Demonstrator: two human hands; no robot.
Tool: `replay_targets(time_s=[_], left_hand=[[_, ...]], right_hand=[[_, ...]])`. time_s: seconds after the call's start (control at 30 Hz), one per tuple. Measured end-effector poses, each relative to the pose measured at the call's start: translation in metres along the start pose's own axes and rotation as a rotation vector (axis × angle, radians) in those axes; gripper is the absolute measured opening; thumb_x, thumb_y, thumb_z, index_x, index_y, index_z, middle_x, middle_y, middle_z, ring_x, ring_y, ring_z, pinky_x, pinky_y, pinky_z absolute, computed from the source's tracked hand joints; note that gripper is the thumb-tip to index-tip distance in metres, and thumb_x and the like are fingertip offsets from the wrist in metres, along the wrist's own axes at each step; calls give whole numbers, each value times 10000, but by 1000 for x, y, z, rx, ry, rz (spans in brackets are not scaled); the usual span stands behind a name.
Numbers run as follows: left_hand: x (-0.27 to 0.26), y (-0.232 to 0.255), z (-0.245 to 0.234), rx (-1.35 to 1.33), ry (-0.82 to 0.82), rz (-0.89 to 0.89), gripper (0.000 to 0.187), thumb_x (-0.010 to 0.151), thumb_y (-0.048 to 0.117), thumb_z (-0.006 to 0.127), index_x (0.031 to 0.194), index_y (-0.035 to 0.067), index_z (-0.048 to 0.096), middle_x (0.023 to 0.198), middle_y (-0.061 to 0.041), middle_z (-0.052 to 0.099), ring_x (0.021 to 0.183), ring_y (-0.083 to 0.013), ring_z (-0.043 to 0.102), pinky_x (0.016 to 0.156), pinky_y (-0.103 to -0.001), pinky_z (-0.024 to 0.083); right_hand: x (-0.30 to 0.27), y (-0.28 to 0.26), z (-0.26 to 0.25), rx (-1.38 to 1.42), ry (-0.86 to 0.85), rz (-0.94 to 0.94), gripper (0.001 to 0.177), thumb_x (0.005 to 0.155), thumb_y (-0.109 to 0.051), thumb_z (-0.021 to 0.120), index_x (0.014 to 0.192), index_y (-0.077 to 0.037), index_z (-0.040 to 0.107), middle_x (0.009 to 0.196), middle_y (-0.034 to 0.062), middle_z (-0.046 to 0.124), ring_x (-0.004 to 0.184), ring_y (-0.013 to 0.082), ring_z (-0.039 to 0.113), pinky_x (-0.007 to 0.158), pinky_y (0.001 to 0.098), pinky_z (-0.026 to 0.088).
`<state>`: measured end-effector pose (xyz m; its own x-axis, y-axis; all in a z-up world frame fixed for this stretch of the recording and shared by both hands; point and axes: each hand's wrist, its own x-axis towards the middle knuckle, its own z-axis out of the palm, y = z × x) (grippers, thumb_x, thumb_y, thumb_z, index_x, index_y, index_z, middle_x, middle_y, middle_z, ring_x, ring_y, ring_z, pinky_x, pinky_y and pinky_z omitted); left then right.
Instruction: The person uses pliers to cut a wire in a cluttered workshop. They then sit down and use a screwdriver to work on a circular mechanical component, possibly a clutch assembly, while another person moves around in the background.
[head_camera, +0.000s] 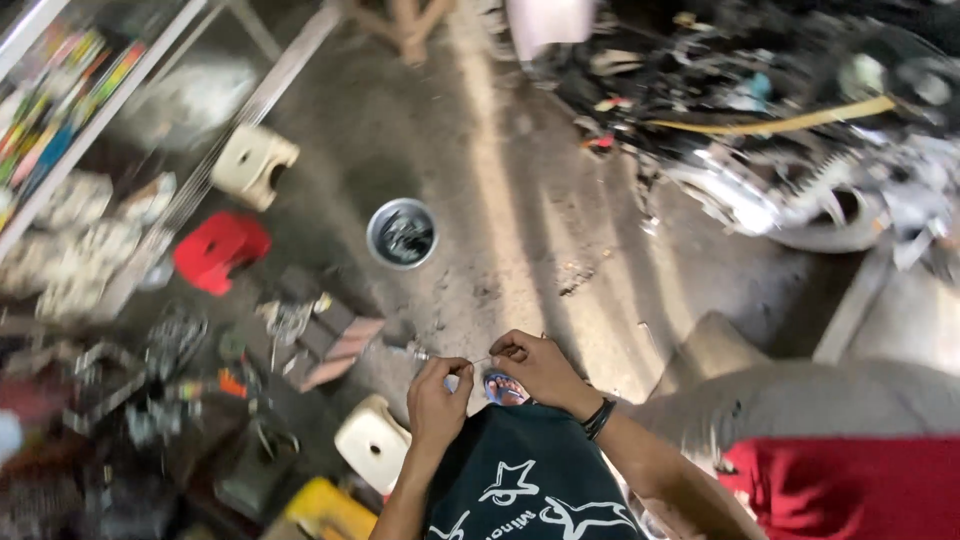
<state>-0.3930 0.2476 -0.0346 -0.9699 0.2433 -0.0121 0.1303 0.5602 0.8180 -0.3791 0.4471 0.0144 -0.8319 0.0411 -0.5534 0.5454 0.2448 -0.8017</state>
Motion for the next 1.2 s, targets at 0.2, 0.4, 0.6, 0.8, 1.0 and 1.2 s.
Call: replay_targets(time_s=[0.2,0.4,0.6,0.8,1.0,1.2], left_hand=[[53,17,-2,-24,-334,170,121,892,206,672,927,144,771,920,-13,743,860,-211,709,769,-356,515],[82,0,-21,73,-634,316,113,871,165,710,960,127,769,951,-6,715,878,-224,708,754,-363,533],[96,-12,-30,146,-863,468,191,933,265,692,1008,109,773,1022,-56,710,983,-268,690,838,-400,536],[95,32,-3,286,-1069,689,136,934,278,710,967,154,755,982,-4,717,967,-228,662,838,-374,513],[77,81,36,449,-1206,703,187,921,386,702,942,212,765,1017,64,720,1000,-170,677,848,-355,514],[54,119,76,373,-1449,308,154,898,195,720,962,99,822,991,-4,798,946,-157,718,883,-285,552]], right_hand=[[-15,12,-6,-7,266,22,209,939,-309,632,1033,-154,736,969,0,777,879,151,704,784,305,521],[-16,45,45,105,472,6,189,959,-325,633,988,-160,721,920,-5,745,862,150,659,785,324,476],[-24,59,101,367,663,76,182,964,-257,638,850,-119,603,698,29,521,617,145,415,615,334,338],[-74,22,92,724,835,42,127,978,-131,587,900,-37,621,546,142,699,469,268,722,506,295,519],[-94,78,89,593,1130,62,169,908,-244,646,896,-84,696,843,40,686,731,159,583,668,328,449],[-128,95,65,592,1239,80,131,881,-194,680,926,-77,718,866,40,749,759,158,664,697,313,511]])
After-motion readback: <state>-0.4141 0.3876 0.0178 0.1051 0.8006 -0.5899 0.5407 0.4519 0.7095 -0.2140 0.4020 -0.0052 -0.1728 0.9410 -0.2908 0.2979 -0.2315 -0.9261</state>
